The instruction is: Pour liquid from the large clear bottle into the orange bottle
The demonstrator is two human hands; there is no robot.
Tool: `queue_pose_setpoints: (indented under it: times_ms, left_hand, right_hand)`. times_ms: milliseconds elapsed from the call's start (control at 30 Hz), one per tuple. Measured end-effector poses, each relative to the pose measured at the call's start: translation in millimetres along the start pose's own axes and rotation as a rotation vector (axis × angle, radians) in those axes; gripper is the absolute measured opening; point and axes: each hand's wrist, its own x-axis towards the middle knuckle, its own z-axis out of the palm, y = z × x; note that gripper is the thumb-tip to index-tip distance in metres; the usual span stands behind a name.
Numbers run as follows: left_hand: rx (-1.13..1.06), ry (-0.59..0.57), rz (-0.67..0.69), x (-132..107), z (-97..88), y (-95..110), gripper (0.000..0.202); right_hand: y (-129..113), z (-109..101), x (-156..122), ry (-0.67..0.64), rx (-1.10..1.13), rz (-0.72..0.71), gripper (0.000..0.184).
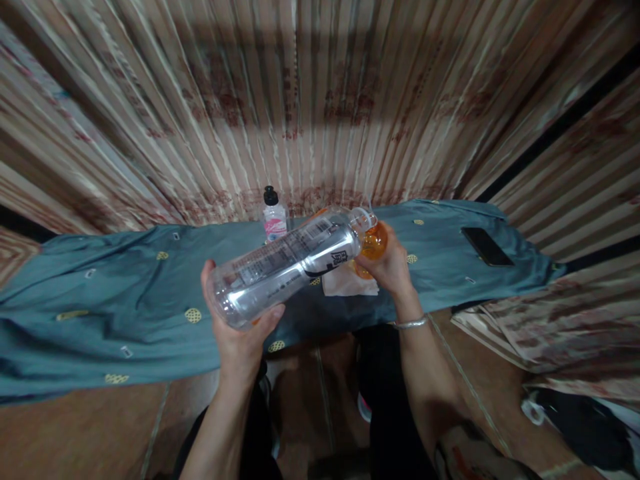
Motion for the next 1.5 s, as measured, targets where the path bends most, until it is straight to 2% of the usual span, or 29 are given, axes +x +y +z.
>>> queue_pose_setpoints:
  times_ms: [467,733,1100,1500]
  left_hand:
    - [0.018,-0.015,0.024,-2,3.2,6,0.12]
    - [0.083,-0.012,0.094,3,-5.4,-7,0.129]
    - [0.125,-0.065,0.214,3,-8.1,-12,0.116]
    - [0.164,-0.08,0.289,5,-8.4,-7,0.114]
  right_hand:
    - [-1,0,0,-0.014,0.031,0.014,0.082]
    - [2,1,0,0.001,0.012,-0.036,0.08]
    - [3,1,0,0.0,-0.006,-0.033,0.081]
    - [1,1,0,0.004,-0.034,-0.025,0.081]
